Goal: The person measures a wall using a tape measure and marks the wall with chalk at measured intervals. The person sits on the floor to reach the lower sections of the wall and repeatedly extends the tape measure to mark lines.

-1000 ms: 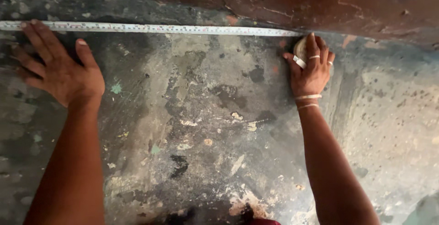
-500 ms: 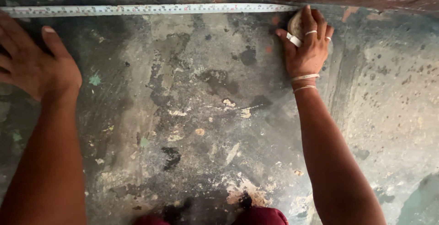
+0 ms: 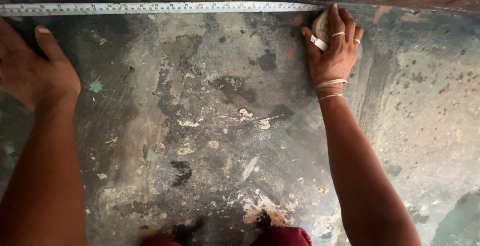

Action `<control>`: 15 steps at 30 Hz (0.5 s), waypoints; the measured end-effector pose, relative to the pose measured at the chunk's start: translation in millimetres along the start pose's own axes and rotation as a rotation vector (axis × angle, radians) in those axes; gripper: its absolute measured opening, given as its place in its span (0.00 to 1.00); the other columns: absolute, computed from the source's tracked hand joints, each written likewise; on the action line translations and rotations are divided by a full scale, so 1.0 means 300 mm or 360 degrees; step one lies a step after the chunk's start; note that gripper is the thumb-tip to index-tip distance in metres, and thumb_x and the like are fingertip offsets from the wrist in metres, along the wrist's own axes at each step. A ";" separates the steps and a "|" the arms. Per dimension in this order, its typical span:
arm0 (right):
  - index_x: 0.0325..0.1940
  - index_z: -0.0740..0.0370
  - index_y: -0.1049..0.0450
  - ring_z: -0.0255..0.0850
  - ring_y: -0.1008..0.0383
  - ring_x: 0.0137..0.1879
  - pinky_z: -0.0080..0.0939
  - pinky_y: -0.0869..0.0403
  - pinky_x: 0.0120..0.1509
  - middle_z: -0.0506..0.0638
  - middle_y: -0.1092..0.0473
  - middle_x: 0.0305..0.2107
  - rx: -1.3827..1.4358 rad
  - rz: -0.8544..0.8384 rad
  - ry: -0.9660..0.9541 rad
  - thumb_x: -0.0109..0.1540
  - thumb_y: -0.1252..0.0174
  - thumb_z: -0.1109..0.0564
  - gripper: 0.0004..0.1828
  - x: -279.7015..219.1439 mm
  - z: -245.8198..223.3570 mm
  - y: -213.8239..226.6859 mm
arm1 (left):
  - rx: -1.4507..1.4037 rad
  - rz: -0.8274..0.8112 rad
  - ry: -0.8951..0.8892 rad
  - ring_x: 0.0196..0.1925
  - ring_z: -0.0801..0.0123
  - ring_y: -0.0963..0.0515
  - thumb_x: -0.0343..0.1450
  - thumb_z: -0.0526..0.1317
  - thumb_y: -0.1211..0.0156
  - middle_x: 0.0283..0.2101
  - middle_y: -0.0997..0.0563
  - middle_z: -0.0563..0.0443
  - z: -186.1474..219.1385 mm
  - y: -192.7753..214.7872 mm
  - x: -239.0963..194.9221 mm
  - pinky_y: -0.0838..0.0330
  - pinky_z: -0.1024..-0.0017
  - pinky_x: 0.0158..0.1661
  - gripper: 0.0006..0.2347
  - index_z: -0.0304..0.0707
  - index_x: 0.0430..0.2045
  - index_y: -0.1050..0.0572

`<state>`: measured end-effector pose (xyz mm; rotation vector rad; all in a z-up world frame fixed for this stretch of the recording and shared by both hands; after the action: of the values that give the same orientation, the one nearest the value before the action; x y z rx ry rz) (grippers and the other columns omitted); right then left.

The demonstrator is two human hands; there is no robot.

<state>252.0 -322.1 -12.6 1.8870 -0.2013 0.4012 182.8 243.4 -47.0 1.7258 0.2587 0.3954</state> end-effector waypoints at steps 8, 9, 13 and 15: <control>0.75 0.52 0.34 0.56 0.33 0.65 0.55 0.27 0.67 0.53 0.33 0.64 -0.0005 -0.0008 -0.0012 0.69 0.27 0.40 0.36 0.002 -0.002 -0.003 | -0.0184 -0.0017 0.0052 0.73 0.45 0.39 0.83 0.50 0.62 0.78 0.43 0.40 0.000 0.013 0.003 0.47 0.45 0.63 0.28 0.37 0.77 0.55; 0.75 0.52 0.34 0.57 0.33 0.65 0.55 0.27 0.67 0.53 0.33 0.64 0.0000 -0.0011 -0.0016 0.69 0.27 0.41 0.36 0.002 -0.003 -0.002 | -0.0190 -0.0034 0.0070 0.73 0.45 0.40 0.83 0.50 0.61 0.79 0.44 0.41 0.009 0.030 0.002 0.48 0.45 0.63 0.28 0.38 0.77 0.55; 0.75 0.51 0.34 0.56 0.32 0.65 0.54 0.27 0.67 0.53 0.33 0.64 -0.0011 -0.0009 -0.0025 0.69 0.27 0.41 0.35 0.006 -0.007 0.000 | -0.0171 -0.0116 0.0135 0.74 0.45 0.43 0.84 0.51 0.60 0.80 0.48 0.45 0.063 0.123 0.009 0.51 0.44 0.65 0.28 0.39 0.77 0.55; 0.75 0.51 0.34 0.57 0.33 0.65 0.54 0.28 0.67 0.53 0.32 0.64 -0.0028 0.0000 -0.0018 0.69 0.27 0.42 0.35 0.010 -0.009 0.001 | -0.0232 -0.0249 0.0229 0.72 0.44 0.46 0.86 0.54 0.61 0.79 0.51 0.47 0.083 0.163 0.013 0.53 0.43 0.65 0.27 0.40 0.77 0.56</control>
<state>254.3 -319.5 -10.5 1.8726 -0.2121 0.3876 194.2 213.0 -2.6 1.5252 0.4554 0.4138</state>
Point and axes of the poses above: each hand's wrist, its own x-axis towards the middle knuckle, its own y-axis out of the back of the hand, z = x × y, the point moved 3 cm from there along x, towards the middle knuckle
